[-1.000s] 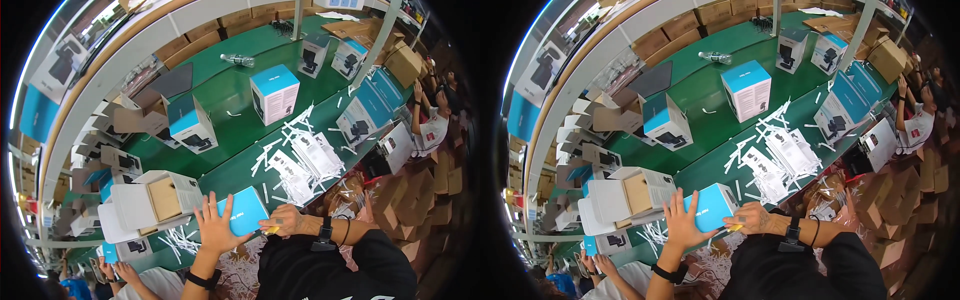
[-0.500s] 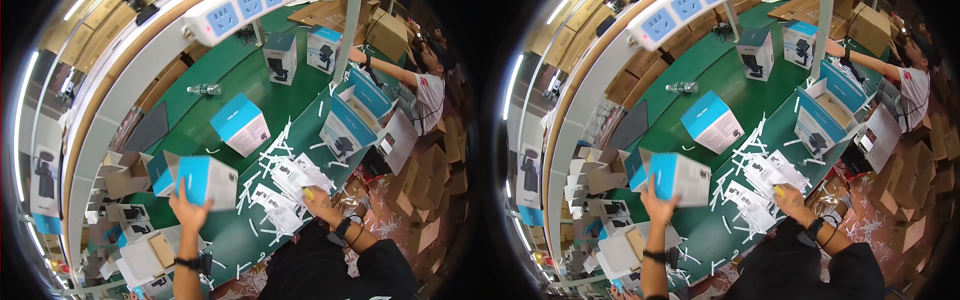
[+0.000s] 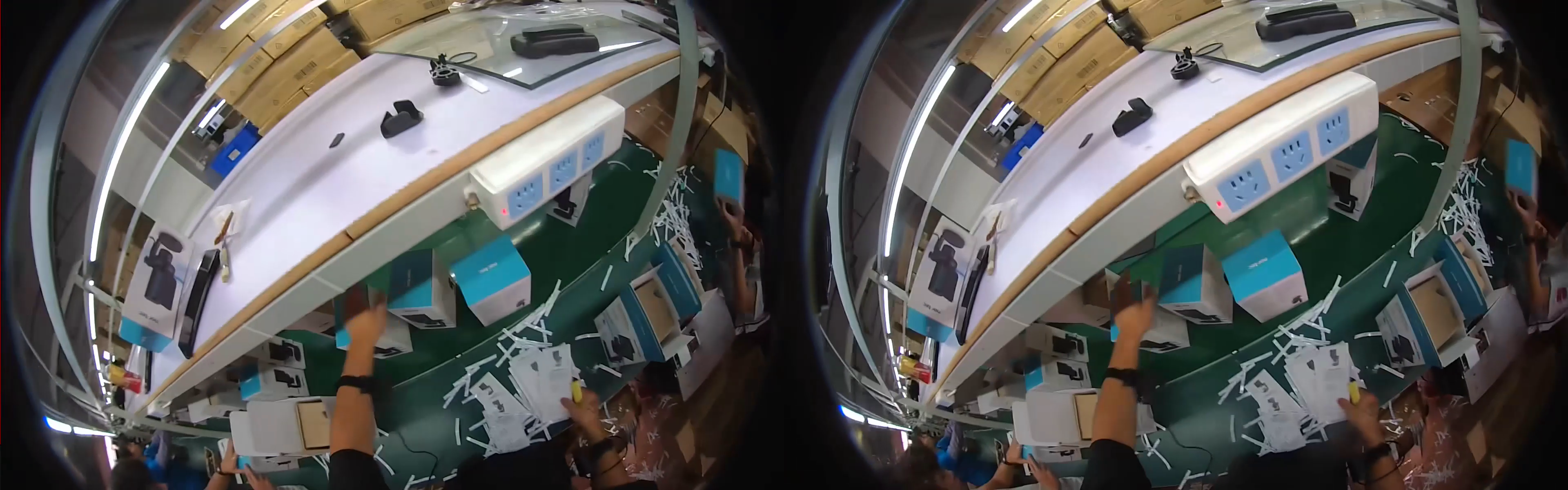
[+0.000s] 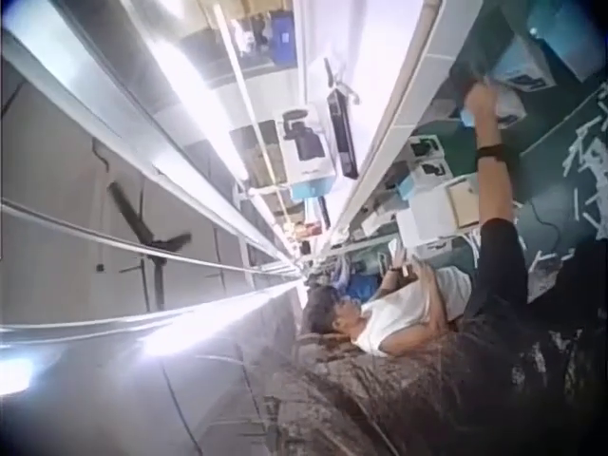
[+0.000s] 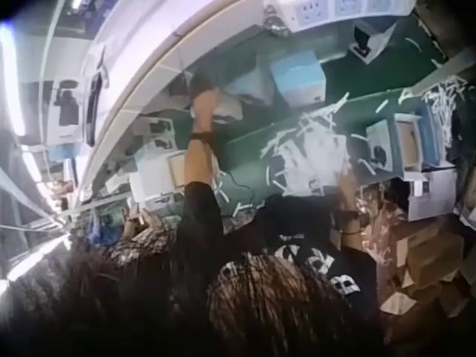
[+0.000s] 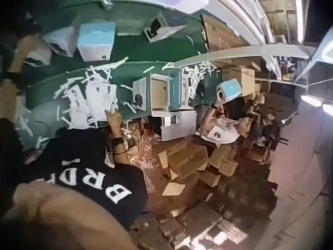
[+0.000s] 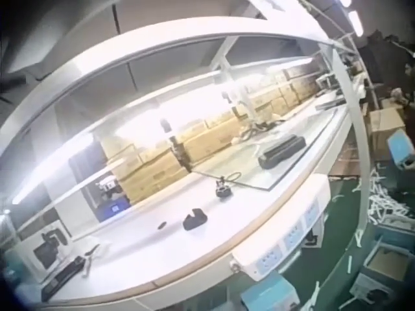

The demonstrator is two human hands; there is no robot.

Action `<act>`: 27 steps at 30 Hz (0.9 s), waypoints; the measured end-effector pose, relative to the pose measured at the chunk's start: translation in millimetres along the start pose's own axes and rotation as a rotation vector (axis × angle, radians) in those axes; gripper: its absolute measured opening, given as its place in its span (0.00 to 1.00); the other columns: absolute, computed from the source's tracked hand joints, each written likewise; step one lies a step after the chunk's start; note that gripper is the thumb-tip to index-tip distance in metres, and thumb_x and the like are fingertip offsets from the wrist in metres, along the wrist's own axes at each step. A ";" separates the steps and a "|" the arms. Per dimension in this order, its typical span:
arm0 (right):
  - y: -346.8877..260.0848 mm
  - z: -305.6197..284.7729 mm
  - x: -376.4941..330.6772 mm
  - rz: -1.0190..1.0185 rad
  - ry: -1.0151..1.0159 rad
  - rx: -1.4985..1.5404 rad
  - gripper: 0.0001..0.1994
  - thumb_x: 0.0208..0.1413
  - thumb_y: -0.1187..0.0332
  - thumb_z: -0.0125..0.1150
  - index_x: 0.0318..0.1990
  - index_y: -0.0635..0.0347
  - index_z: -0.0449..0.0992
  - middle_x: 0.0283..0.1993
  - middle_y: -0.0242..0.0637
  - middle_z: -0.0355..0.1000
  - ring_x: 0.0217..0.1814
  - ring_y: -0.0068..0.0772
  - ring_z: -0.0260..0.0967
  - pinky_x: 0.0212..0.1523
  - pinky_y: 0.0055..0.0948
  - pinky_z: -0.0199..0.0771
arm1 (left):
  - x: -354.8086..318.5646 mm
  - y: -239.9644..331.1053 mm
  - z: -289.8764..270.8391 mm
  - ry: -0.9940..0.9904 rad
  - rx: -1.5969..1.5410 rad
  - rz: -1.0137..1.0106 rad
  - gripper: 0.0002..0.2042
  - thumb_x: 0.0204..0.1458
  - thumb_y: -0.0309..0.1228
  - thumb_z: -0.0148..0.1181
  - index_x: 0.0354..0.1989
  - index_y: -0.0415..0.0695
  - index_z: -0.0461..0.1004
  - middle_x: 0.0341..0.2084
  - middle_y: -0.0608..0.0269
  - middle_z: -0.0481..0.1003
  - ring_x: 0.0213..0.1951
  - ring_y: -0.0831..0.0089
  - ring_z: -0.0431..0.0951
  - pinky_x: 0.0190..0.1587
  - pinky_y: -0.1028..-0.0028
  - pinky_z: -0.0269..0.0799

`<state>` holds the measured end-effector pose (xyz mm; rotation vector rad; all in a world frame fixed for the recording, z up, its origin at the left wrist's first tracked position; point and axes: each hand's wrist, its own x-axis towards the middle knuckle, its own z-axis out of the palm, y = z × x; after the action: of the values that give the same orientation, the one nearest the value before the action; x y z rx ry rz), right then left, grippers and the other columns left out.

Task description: The person removes a small blue box from a larger white box, cuts its tape with a utility knife, and places a manual inside the white box. They then return the blue box to the white box and close the lid, repeating the process.

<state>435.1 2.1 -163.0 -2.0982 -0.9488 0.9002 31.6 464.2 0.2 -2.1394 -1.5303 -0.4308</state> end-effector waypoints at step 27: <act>-153.9 -2.4 -70.9 -0.143 0.005 0.279 0.10 0.50 0.70 0.71 0.35 0.66 0.77 0.25 0.37 0.74 0.27 0.26 0.71 0.30 0.30 0.72 | -247.1 -38.7 -177.6 0.073 -1.070 -0.717 0.07 0.48 0.21 0.67 0.35 0.34 0.79 0.26 0.55 0.82 0.33 0.72 0.82 0.38 0.72 0.76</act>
<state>346.8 24.6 -20.1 -1.7742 -0.9014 0.8973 -82.8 181.3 31.1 -2.0409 -2.3057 -1.8921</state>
